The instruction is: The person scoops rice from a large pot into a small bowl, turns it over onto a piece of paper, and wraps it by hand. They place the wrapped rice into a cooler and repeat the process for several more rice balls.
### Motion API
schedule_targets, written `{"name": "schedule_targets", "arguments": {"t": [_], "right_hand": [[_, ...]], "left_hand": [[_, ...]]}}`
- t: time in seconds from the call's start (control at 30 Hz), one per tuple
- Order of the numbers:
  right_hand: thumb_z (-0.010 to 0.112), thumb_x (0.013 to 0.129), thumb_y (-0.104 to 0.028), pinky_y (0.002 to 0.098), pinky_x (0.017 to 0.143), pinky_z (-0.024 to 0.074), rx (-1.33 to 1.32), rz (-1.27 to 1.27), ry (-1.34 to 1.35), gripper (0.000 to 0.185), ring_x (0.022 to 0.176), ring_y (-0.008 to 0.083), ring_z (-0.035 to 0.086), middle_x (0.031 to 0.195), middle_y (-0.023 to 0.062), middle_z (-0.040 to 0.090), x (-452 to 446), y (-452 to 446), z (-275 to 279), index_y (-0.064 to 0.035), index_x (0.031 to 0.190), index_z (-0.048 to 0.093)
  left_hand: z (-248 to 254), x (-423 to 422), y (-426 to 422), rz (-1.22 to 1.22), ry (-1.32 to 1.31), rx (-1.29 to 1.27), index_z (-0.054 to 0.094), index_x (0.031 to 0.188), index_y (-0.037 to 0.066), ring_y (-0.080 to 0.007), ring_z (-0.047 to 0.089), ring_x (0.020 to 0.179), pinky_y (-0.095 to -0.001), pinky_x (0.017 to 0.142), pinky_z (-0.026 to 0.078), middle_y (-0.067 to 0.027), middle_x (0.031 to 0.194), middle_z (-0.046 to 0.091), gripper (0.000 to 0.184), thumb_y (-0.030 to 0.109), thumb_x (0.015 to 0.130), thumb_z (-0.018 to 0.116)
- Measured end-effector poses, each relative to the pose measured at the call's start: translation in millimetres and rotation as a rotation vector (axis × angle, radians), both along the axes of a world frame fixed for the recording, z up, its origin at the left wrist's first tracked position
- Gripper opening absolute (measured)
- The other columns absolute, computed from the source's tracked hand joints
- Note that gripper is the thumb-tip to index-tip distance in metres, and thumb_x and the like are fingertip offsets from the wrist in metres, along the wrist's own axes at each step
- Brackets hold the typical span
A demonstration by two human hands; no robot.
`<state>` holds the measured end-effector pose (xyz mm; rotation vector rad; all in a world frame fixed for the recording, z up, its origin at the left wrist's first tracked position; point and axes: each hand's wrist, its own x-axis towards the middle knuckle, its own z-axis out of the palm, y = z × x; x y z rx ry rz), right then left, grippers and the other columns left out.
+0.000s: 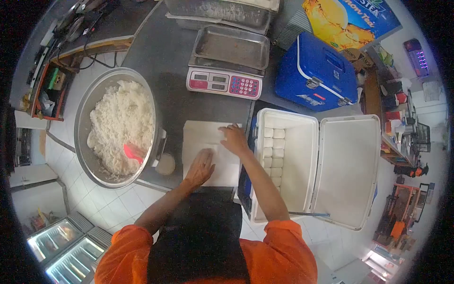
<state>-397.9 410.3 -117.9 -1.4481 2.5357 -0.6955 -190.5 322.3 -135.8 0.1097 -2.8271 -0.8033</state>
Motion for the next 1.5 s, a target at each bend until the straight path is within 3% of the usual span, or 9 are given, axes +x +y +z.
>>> {"name": "schedule_targets", "arguments": {"t": [0.17, 0.23, 0.43, 0.63, 1.1, 1.2, 1.33, 1.4, 1.5], "right_hand": [[0.074, 0.076, -0.018, 0.0408, 0.079, 0.0539, -0.124, 0.246, 0.026, 0.019, 0.086, 0.0307, 0.067, 0.088, 0.0156, 0.068, -19, -33, -9, -0.0107, 0.094, 0.073], [0.071, 0.078, -0.020, 0.0428, 0.080, 0.0536, 0.274, 0.199, -0.550, 0.018, 0.087, 0.0331, 0.067, 0.093, 0.0164, 0.068, -24, -48, -5, -0.0083, 0.092, 0.072], [0.064, 0.084, -0.017, 0.0469, 0.081, 0.0513, 0.354, 0.383, -0.231, 0.016, 0.090, 0.0360, 0.064, 0.093, 0.0194, 0.066, 53, 3, 5, -0.0040, 0.092, 0.068], [0.070, 0.084, -0.019, 0.0440, 0.083, 0.0503, -0.329, -0.106, -0.055, 0.018, 0.093, 0.0368, 0.062, 0.092, 0.0173, 0.065, 15, -16, 26, -0.0025, 0.091, 0.067], [0.071, 0.081, -0.013, 0.0420, 0.089, 0.0495, 0.242, -0.289, -0.211, 0.042, 0.102, 0.0332, 0.061, 0.098, 0.0190, 0.069, 30, -2, -28, -0.0069, 0.122, 0.065], [0.074, 0.076, -0.016, 0.0413, 0.089, 0.0494, 0.142, -0.150, -0.387, 0.038, 0.100, 0.0326, 0.062, 0.095, 0.0174, 0.068, 7, -9, -8, -0.0067, 0.112, 0.069], [0.079, 0.069, -0.024, 0.0436, 0.086, 0.0498, 0.127, 0.228, -0.020, 0.032, 0.091, 0.0342, 0.065, 0.093, 0.0148, 0.068, -23, -33, -8, -0.0084, 0.095, 0.070], [0.077, 0.070, -0.020, 0.0449, 0.095, 0.0465, 0.392, 0.192, -0.492, 0.018, 0.112, 0.0352, 0.059, 0.112, 0.0184, 0.067, -30, -50, -16, -0.0077, 0.083, 0.071], [0.079, 0.071, -0.021, 0.0441, 0.098, 0.0461, 0.552, 0.270, -0.572, 0.019, 0.115, 0.0342, 0.059, 0.113, 0.0196, 0.067, -29, -61, -1, -0.0074, 0.081, 0.072]], "left_hand": [[-4, -9, -5, -0.001, 0.039, -0.028, 0.047, 0.129, -0.012, -0.0449, 0.047, 0.125, -0.0504, 0.110, 0.038, -0.0296, 0.132, 0.048, 0.057, 0.015, 0.084, 0.068], [-3, -13, -9, -0.006, 0.017, -0.016, 0.047, 0.128, -0.012, -0.0443, 0.047, 0.125, -0.0500, 0.110, 0.038, -0.0292, 0.131, 0.048, 0.057, 0.015, 0.083, 0.070], [-19, -12, -17, 0.023, -0.015, 0.084, 0.049, 0.127, -0.011, -0.0400, 0.047, 0.125, -0.0454, 0.110, 0.039, -0.0251, 0.131, 0.051, 0.058, 0.018, 0.082, 0.071], [-22, -8, -15, -0.005, 0.034, -0.007, 0.050, 0.128, -0.010, -0.0401, 0.047, 0.127, -0.0455, 0.109, 0.041, -0.0242, 0.132, 0.052, 0.058, 0.020, 0.083, 0.071], [-12, -10, -12, 0.014, 0.045, 0.058, 0.054, 0.121, -0.011, -0.0430, 0.049, 0.121, -0.0483, 0.106, 0.042, -0.0255, 0.128, 0.052, 0.051, 0.019, 0.083, 0.070], [-11, -11, -16, -0.007, 0.026, 0.072, 0.053, 0.123, -0.011, -0.0433, 0.049, 0.122, -0.0486, 0.107, 0.041, -0.0265, 0.128, 0.051, 0.052, 0.019, 0.084, 0.070], [-12, -11, -15, -0.027, 0.046, 0.024, 0.052, 0.124, -0.011, -0.0436, 0.048, 0.123, -0.0490, 0.106, 0.042, -0.0264, 0.128, 0.051, 0.053, 0.019, 0.085, 0.070], [-15, -10, -15, -0.022, 0.035, 0.048, 0.051, 0.125, -0.011, -0.0441, 0.047, 0.125, -0.0496, 0.105, 0.043, -0.0271, 0.129, 0.051, 0.054, 0.020, 0.085, 0.070], [-16, -10, -15, -0.010, -0.037, -0.003, 0.051, 0.128, -0.011, -0.0388, 0.045, 0.129, -0.0427, 0.109, 0.041, -0.0241, 0.137, 0.047, 0.055, 0.020, 0.086, 0.068]]}}
